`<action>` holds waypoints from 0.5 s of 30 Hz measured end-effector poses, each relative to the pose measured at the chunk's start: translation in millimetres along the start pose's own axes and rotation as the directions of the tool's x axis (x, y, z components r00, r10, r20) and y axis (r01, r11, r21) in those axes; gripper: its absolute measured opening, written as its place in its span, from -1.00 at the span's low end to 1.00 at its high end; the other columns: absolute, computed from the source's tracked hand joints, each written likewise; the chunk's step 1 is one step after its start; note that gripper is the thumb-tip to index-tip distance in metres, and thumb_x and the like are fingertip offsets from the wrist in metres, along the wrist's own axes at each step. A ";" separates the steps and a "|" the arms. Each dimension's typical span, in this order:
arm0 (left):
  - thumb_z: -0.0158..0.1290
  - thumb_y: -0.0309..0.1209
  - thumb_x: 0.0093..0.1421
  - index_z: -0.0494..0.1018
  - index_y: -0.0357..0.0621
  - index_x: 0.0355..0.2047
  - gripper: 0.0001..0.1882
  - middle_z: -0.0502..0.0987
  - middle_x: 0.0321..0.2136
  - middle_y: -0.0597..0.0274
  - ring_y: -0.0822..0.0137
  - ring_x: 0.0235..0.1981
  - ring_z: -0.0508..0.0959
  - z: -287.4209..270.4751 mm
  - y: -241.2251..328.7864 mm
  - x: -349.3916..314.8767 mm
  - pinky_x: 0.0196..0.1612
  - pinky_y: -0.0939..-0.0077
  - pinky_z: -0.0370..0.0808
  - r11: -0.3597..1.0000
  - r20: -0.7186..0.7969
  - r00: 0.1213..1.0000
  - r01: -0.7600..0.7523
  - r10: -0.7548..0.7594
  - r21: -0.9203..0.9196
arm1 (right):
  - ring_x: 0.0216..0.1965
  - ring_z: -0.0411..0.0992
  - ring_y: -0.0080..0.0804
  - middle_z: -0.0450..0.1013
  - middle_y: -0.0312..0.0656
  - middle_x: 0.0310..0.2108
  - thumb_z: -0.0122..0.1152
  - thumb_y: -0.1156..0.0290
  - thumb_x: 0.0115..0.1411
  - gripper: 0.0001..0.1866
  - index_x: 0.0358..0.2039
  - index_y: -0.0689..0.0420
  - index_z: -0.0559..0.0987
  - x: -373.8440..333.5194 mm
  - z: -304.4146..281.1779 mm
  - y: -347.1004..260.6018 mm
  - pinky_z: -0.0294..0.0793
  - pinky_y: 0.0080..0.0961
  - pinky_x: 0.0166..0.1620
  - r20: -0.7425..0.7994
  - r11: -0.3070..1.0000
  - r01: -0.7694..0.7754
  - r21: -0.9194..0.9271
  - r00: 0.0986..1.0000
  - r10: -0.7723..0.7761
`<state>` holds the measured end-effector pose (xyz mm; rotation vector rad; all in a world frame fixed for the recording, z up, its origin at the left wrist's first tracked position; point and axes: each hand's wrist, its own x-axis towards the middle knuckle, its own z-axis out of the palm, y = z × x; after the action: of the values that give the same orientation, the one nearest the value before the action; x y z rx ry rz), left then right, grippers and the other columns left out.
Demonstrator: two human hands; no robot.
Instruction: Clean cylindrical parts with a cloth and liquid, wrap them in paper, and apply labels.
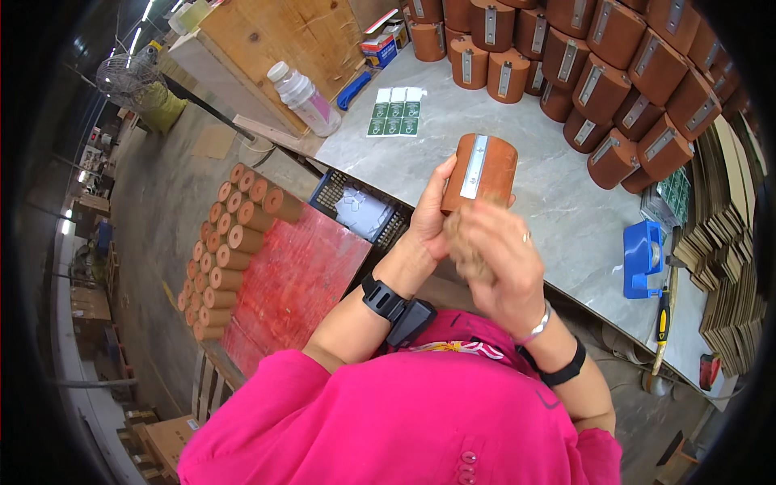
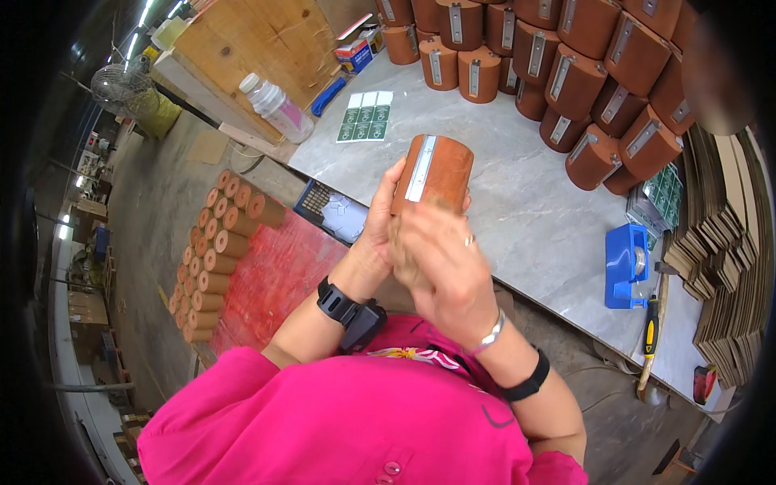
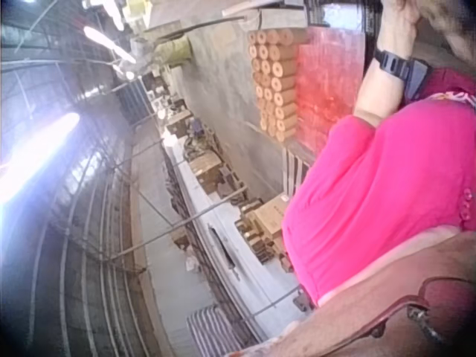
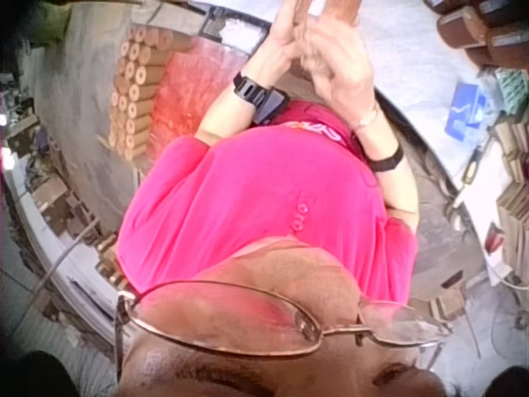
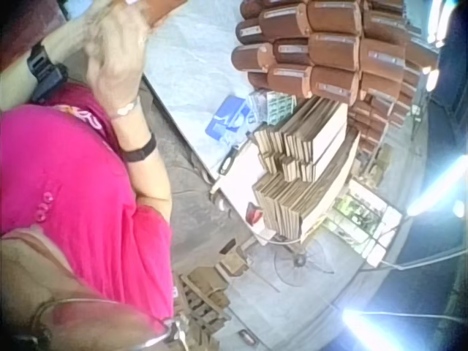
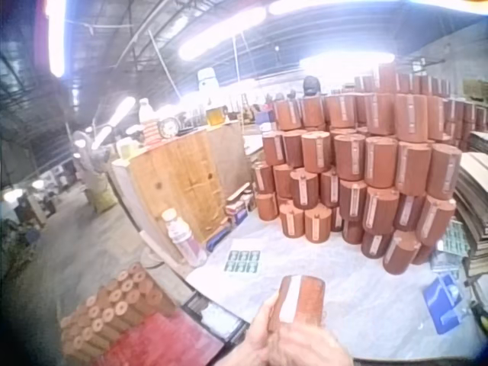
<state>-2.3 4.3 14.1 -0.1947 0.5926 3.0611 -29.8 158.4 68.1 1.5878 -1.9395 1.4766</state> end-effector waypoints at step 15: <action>-0.09 0.27 0.23 0.22 -0.03 0.28 -0.20 0.37 0.12 -0.10 -0.10 0.06 0.45 -0.5 11.5 0.8 0.12 0.01 0.39 0.985 0.072 0.992 0.114 -0.105 -0.130 | -0.35 0.42 -0.65 0.47 -0.22 -0.21 0.19 0.62 0.22 -0.79 -0.12 0.33 0.54 3.7 -42.9 33.3 0.43 -0.71 -0.38 -0.227 0.837 -0.470 0.282 0.815 0.534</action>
<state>-3.5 -6.5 17.9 -0.1245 0.3606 2.9879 -75.8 187.0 72.6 0.8525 -2.1720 2.0506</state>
